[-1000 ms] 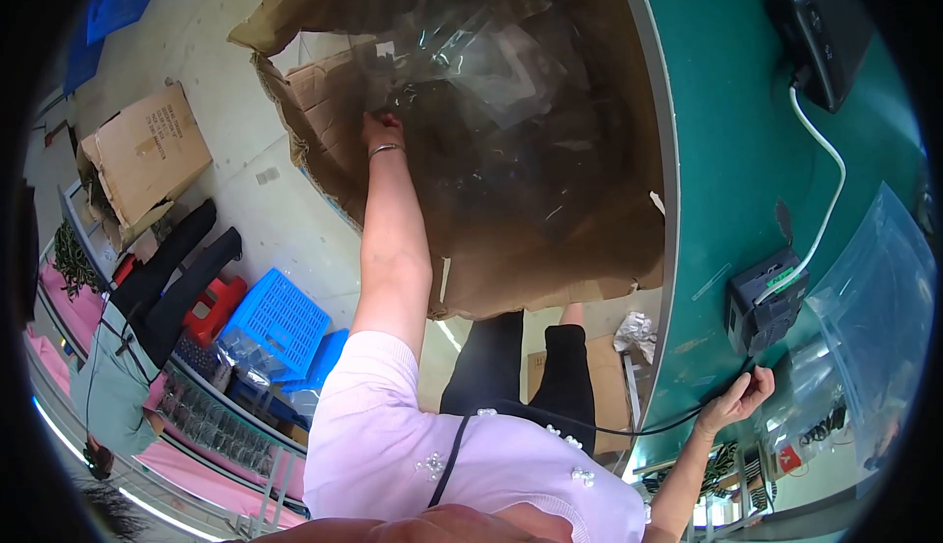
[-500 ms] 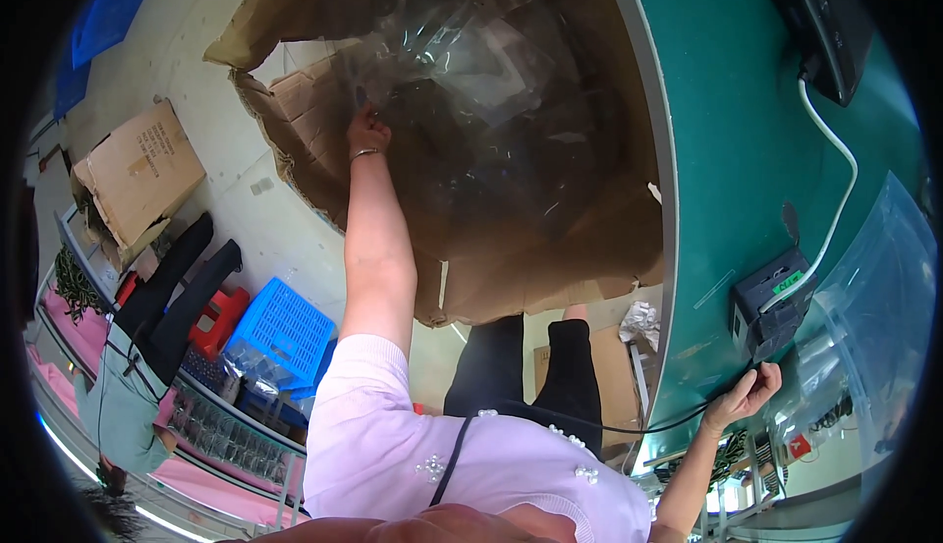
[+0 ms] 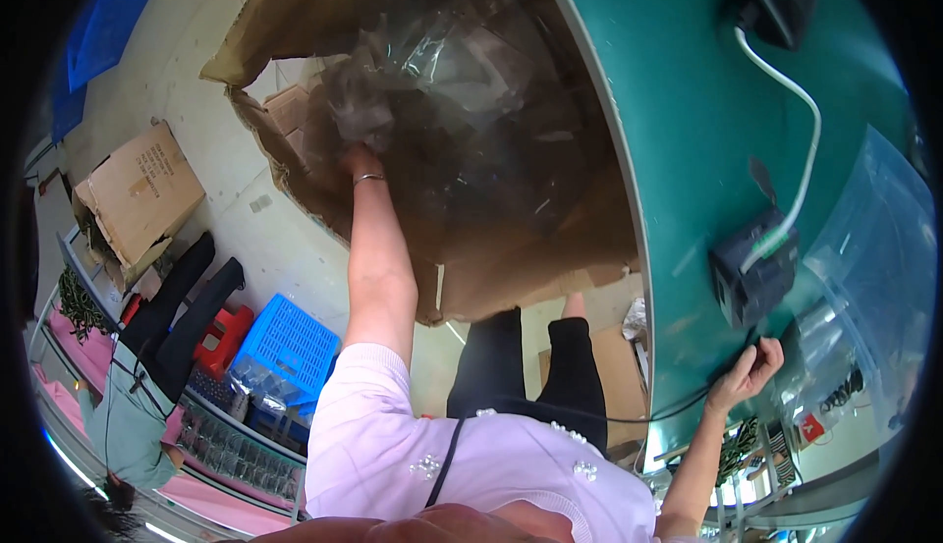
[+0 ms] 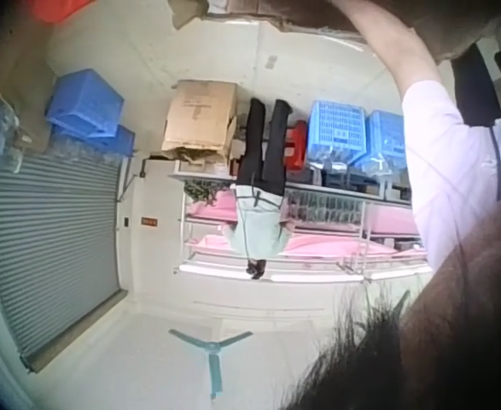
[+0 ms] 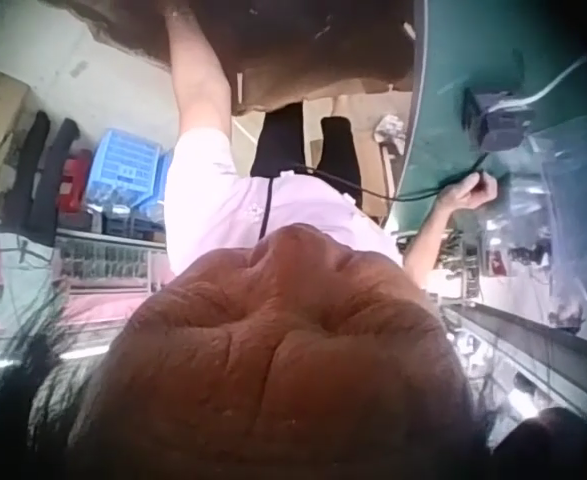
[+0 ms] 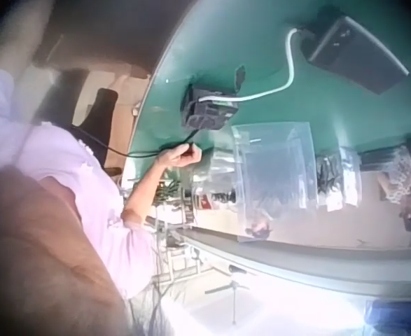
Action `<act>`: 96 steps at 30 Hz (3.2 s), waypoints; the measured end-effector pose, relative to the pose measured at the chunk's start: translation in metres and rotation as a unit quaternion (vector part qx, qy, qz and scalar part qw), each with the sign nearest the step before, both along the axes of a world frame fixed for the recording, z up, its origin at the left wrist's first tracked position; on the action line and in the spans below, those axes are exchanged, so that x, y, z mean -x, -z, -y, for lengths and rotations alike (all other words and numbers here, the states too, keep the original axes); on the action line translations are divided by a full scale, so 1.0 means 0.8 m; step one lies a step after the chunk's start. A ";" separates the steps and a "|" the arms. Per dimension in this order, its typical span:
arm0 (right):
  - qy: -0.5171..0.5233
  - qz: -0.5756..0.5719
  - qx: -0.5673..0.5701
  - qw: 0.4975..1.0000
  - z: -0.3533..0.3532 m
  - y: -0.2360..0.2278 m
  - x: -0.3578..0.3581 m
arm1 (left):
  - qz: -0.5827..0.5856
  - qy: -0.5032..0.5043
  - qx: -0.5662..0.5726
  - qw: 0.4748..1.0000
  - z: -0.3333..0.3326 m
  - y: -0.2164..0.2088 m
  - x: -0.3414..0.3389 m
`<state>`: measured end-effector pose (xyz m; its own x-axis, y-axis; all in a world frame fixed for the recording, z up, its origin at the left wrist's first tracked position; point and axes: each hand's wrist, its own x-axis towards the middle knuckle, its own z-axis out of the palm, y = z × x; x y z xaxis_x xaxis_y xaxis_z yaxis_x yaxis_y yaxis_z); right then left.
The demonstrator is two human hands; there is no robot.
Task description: Placing artificial decorative leaves into plastic bags and organizing them into bundles.
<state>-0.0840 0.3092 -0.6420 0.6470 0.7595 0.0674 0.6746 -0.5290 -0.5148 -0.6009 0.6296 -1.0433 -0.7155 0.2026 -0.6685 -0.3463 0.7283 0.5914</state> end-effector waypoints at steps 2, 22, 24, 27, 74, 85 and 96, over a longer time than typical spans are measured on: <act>0.025 -0.034 -0.028 0.999 0.001 -0.001 0.001 | -0.053 0.060 -0.015 0.997 0.010 -0.059 -0.036; -0.446 -0.110 -0.140 0.877 -0.090 -0.316 0.125 | -0.476 0.408 -0.354 0.694 0.217 -0.787 -0.208; -0.452 -0.122 -0.095 0.879 -0.086 -0.344 0.147 | -0.475 0.427 -0.389 0.664 0.258 -0.853 -0.246; -0.407 -0.044 -0.220 0.885 -0.079 -0.361 0.145 | -0.483 0.456 -0.448 0.598 0.282 -0.900 -0.270; -0.026 0.100 -0.228 0.968 -0.278 -0.391 -0.097 | -0.036 0.816 -0.354 0.456 -0.348 -0.806 -0.642; 0.028 -0.010 -0.285 0.958 -0.071 -0.433 -0.053 | -0.315 0.797 -0.460 0.233 -0.316 -0.821 -0.697; 0.314 -0.035 -0.028 0.948 0.347 -0.248 0.068 | -0.288 0.591 -0.716 0.235 -0.016 -0.901 -0.672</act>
<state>-0.1383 0.0318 -0.4438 0.9750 0.2189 0.0372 0.1988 -0.7859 -0.5856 -0.0636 0.6426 -0.3229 0.5173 0.2088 0.8300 0.0341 -0.9740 0.2238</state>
